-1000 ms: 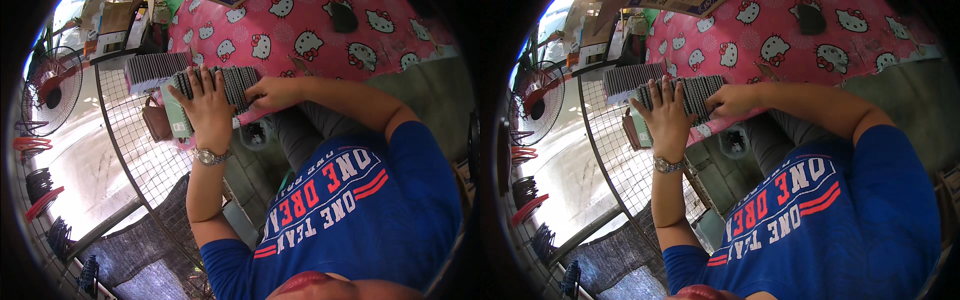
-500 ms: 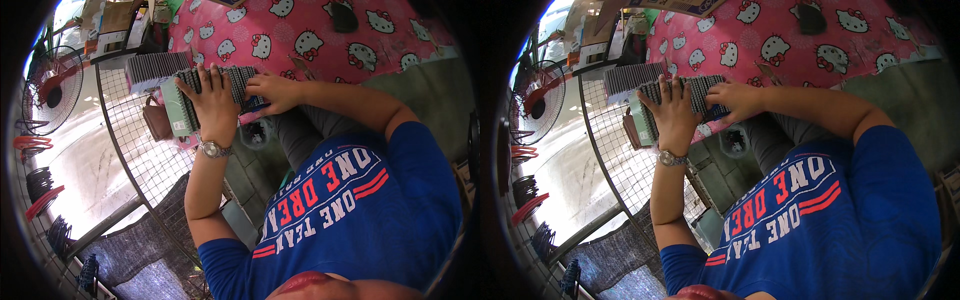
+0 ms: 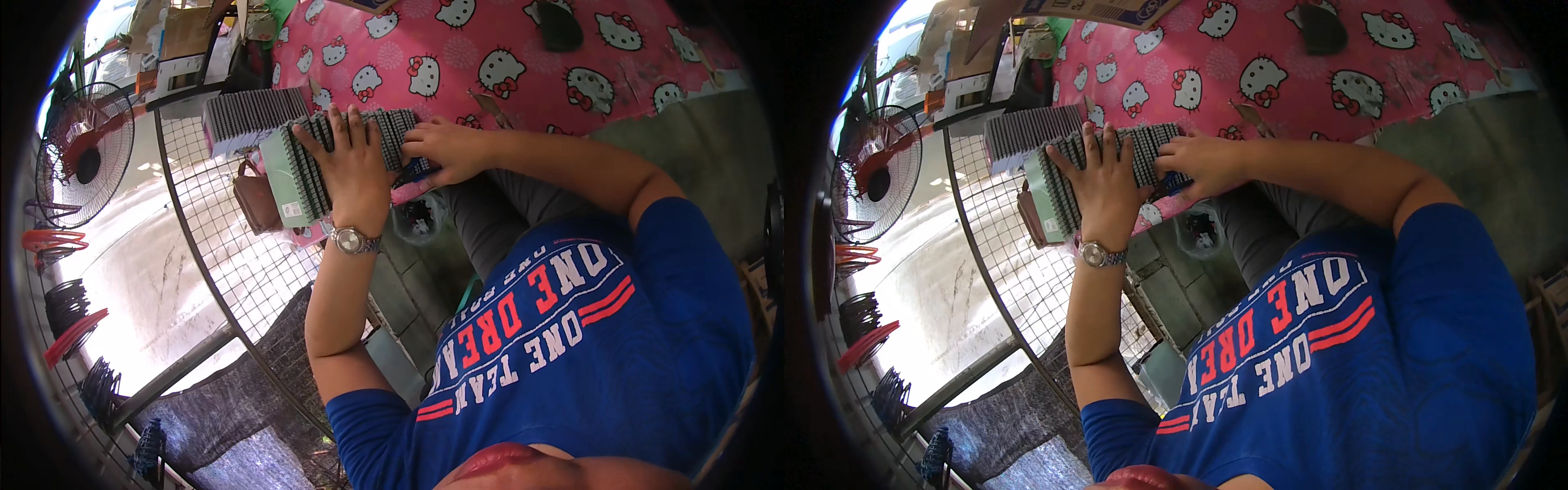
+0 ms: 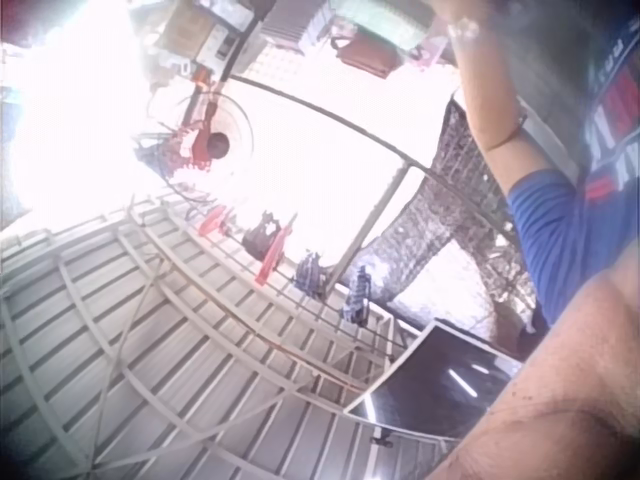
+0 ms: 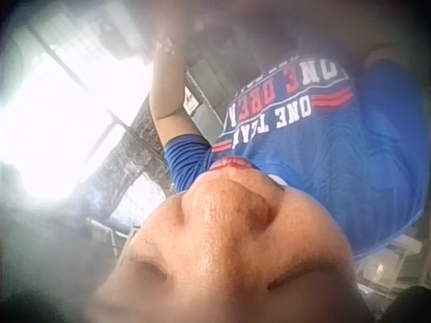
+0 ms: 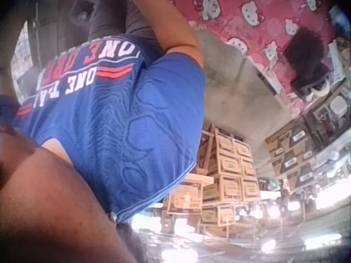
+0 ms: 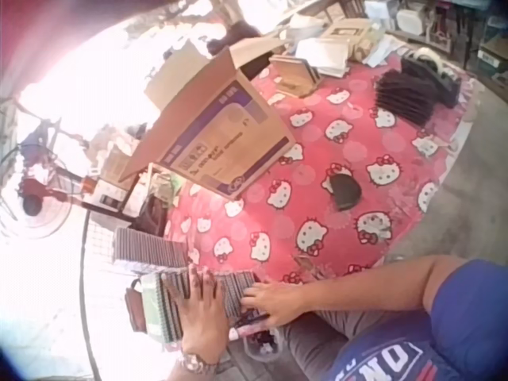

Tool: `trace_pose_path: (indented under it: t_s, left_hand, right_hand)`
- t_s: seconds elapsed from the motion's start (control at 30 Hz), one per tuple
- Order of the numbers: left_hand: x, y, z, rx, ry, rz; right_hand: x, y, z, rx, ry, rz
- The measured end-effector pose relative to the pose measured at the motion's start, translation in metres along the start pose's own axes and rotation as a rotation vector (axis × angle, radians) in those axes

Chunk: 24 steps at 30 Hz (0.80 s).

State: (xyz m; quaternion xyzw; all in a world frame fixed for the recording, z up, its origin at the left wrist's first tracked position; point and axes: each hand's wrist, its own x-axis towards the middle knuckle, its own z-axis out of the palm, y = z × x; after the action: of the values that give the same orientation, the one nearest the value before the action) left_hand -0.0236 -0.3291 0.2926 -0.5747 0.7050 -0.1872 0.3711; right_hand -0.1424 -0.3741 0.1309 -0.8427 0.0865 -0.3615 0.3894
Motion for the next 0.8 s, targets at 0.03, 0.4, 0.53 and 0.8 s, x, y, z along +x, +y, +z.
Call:
trace_pose_path:
  t_s: [0.03,0.4,0.53,0.8]
  left_hand:
    - [0.000,0.000,0.002,-0.005,-0.004,0.000]
    - [0.005,0.004,0.007,-0.017,-0.021,0.018]
    - [0.008,0.008,0.015,0.004,-0.019,0.014]
    - [0.008,0.004,0.024,0.018,0.039,0.030]
  right_hand:
    - [0.001,0.001,0.001,-0.038,0.001,-0.029]
    - [-0.010,0.002,0.001,0.159,-0.154,0.155]
    - [-0.007,0.006,0.007,0.061,-0.117,0.086]
    - [-0.002,0.006,0.003,0.057,-0.115,0.088]
